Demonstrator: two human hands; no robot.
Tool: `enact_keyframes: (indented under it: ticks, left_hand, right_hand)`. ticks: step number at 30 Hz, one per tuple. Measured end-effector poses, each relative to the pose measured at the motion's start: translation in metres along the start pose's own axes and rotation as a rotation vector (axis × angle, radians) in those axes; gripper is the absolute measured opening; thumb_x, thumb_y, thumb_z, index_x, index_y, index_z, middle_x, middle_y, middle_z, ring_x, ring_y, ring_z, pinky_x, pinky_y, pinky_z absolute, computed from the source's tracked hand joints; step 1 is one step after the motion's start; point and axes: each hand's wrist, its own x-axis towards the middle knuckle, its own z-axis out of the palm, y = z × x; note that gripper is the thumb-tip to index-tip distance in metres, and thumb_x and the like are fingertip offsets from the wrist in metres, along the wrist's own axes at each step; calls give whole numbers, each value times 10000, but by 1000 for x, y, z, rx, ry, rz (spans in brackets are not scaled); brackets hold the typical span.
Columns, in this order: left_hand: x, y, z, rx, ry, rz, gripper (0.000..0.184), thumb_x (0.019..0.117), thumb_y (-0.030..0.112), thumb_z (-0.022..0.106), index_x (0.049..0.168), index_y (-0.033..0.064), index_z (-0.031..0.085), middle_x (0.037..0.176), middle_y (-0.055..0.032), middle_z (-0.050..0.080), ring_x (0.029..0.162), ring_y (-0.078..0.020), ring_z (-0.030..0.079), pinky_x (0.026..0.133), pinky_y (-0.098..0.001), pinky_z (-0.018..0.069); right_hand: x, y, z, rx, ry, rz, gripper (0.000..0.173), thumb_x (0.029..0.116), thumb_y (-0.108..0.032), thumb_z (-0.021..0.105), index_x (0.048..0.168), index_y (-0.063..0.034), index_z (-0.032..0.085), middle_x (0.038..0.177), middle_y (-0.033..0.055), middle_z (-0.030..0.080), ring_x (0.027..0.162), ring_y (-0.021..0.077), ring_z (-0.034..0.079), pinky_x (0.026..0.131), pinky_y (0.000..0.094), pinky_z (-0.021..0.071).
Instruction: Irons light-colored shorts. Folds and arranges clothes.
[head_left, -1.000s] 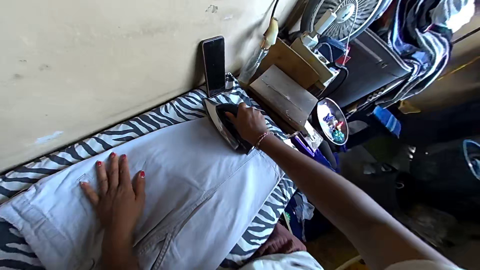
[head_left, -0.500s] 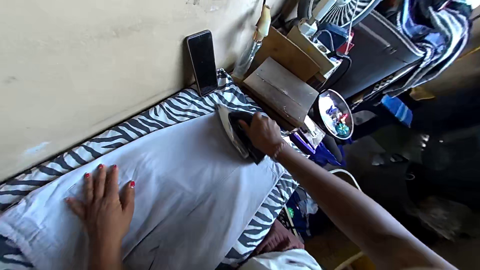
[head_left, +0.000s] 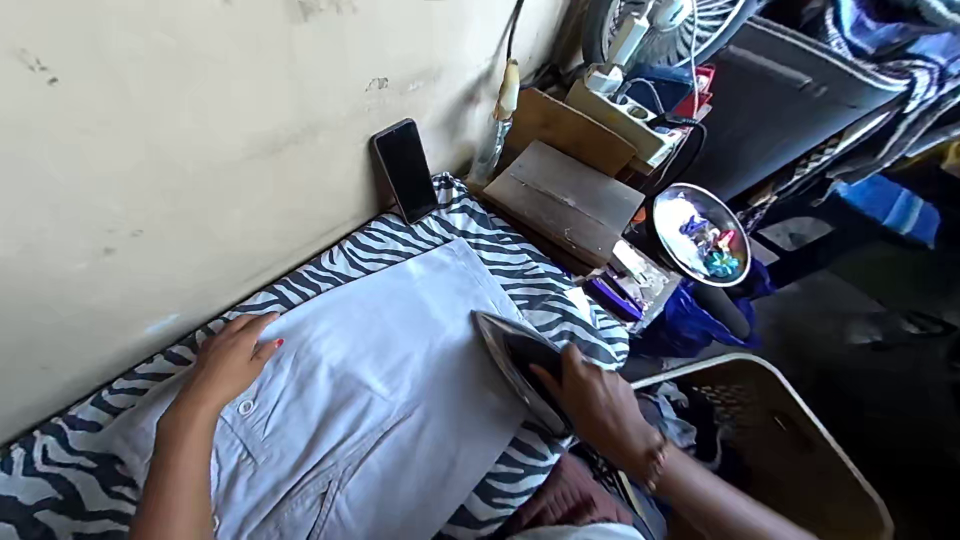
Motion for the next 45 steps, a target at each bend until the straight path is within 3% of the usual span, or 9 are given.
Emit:
enact_keyframes:
  ticks: [5, 10, 15, 22, 31, 34, 40, 42, 45]
  left_hand:
    - [28, 6, -3, 22, 4, 40, 145, 952, 6, 672, 1071, -71, 701, 1060, -286, 665, 1002, -459, 648, 916, -671, 471]
    - [28, 3, -12, -49, -15, 59, 101, 944, -6, 682, 1016, -71, 706, 1038, -254, 684, 932, -397, 672, 873, -596, 514]
    - [32, 1, -18, -67, -3, 91, 86, 868, -4, 779, 887, -52, 710, 998, -199, 682, 834, -304, 673, 788, -524, 550]
    - [23, 15, -37, -55, -58, 211, 46, 917, -36, 691, 941, -73, 705, 957, -234, 695, 924, -394, 678, 884, -587, 514]
    - [35, 23, -32, 13, -194, 119, 114, 955, 13, 656, 1000, -79, 705, 1023, -239, 683, 1021, -384, 657, 959, -543, 485]
    - [33, 20, -30, 50, -253, -27, 267, 965, 96, 685, 1179, -59, 652, 1177, -247, 654, 1166, -410, 613, 1039, -576, 448]
    - [30, 3, -26, -37, -178, 64, 158, 1010, 70, 577, 1024, -55, 672, 988, -220, 670, 988, -368, 659, 914, -551, 503]
    - [29, 2, -21, -120, -202, 37, 240, 1041, 147, 533, 1077, -58, 651, 932, -225, 673, 921, -377, 665, 869, -577, 497]
    - [29, 0, -28, -47, -280, -96, 384, 1034, 333, 602, 1125, -28, 695, 1047, -239, 704, 1038, -406, 672, 958, -620, 482]
  right_hand:
    - [32, -43, -15, 28, -160, 36, 626, 1092, -523, 407, 1371, 31, 493, 1093, 273, 701, 1068, 457, 700, 879, 587, 548]
    - [-35, -2, 29, 4, 56, -85, 561, 1027, -481, 585, 1166, 61, 620, 769, 251, 695, 731, 470, 730, 617, 579, 576]
    - [-4, -44, 4, 11, -169, -31, 602, 1083, -522, 439, 1306, 29, 528, 972, 247, 716, 964, 452, 727, 801, 577, 570]
    - [-9, -53, 14, -59, -79, -227, 601, 1052, -525, 517, 1226, 46, 596, 864, 259, 717, 845, 486, 732, 707, 609, 570]
    - [71, -187, -15, -92, -203, -354, 631, 1087, -528, 421, 1334, 40, 540, 1199, 271, 679, 1173, 428, 664, 947, 580, 522]
    - [47, -160, -7, -123, -233, -307, 651, 1083, -535, 424, 1369, 43, 511, 1162, 282, 688, 1118, 453, 684, 910, 601, 536]
    - [-11, -71, 26, -102, 15, -350, 595, 1009, -512, 601, 1155, 63, 639, 774, 267, 704, 734, 506, 721, 614, 627, 559]
    - [-3, -84, 22, -117, -25, -347, 591, 1032, -518, 562, 1182, 50, 619, 809, 264, 707, 778, 498, 726, 646, 624, 561]
    - [21, -124, 7, -141, -83, -361, 606, 1064, -533, 484, 1251, 35, 581, 913, 263, 718, 894, 479, 730, 734, 607, 564]
